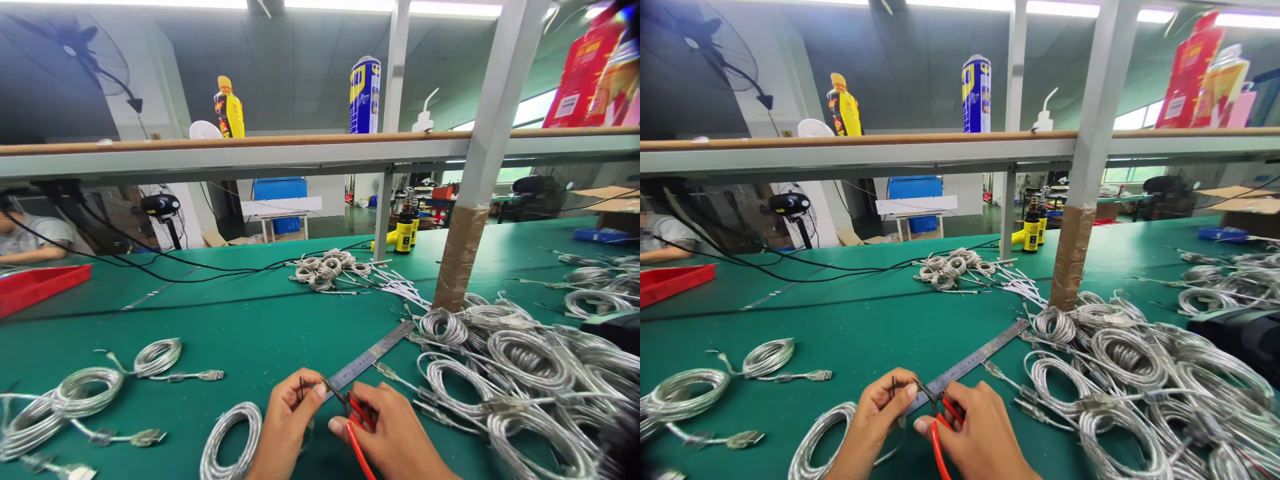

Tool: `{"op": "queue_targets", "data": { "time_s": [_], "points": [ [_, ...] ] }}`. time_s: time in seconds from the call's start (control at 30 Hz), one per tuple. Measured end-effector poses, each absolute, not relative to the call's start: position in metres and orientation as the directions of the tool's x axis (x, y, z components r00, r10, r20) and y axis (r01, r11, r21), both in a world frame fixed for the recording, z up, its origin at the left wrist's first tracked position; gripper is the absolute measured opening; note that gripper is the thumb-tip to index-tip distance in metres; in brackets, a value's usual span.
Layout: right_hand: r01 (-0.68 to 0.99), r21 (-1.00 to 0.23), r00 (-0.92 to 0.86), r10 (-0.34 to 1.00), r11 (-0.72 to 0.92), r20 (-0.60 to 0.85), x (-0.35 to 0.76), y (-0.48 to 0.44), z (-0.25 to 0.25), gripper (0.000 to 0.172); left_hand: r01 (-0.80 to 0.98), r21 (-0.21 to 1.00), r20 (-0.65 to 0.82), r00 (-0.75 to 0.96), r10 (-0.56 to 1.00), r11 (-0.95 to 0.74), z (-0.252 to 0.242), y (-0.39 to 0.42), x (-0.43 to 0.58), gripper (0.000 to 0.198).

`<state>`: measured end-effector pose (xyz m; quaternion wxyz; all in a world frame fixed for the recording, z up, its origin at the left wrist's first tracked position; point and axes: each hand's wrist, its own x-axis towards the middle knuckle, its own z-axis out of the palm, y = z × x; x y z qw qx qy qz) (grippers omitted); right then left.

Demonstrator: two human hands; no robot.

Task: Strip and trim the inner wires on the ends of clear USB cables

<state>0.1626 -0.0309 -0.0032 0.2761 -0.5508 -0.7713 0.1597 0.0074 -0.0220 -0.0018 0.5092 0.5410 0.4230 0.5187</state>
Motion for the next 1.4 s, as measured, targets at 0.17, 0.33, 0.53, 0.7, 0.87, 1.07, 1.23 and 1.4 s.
{"op": "queue_targets", "data": {
  "time_s": [0.17,0.33,0.53,0.7,0.87,1.07,1.23,1.4],
  "points": [
    [0.766,-0.536,-0.248,0.932,0.355,0.263,0.162,-0.029,-0.005,0.041,-0.052,0.989,0.14,0.11,0.984,-0.135,-0.004,-0.022,0.006,0.024],
    [0.805,-0.479,-0.241,0.931,0.35,0.275,0.161,-0.029,-0.004,0.044,-0.04,0.992,0.127,0.118,0.985,-0.123,-0.004,-0.022,0.007,0.024],
    [0.818,-0.473,-0.235,0.94,0.329,0.248,0.159,-0.03,-0.006,0.045,-0.051,0.992,0.117,0.108,0.987,-0.112,-0.001,-0.023,0.008,0.024],
    [0.83,-0.447,-0.223,0.933,0.333,0.282,0.157,-0.034,-0.006,0.039,-0.057,0.992,0.118,0.083,0.989,-0.114,0.001,-0.023,0.008,0.022],
    [0.825,-0.485,-0.172,0.946,0.29,0.274,0.157,-0.031,-0.011,0.042,-0.056,0.993,0.105,0.066,0.992,-0.102,-0.001,-0.022,0.008,0.026],
    [0.748,-0.638,-0.071,0.977,0.185,0.2,0.164,-0.024,-0.015,0.047,-0.108,0.994,0.02,0.149,0.989,-0.004,-0.006,-0.017,0.008,0.034],
    [0.707,-0.683,-0.039,0.975,0.183,0.221,0.168,-0.021,-0.013,0.038,-0.171,0.985,0.02,0.249,0.968,0.024,-0.015,-0.011,0.006,0.031],
    [0.35,-0.913,-0.123,0.976,0.21,0.177,0.165,-0.017,-0.013,0.025,-0.132,0.991,0.026,0.272,0.962,0.01,-0.018,-0.01,0.004,0.032]
  ]
}}
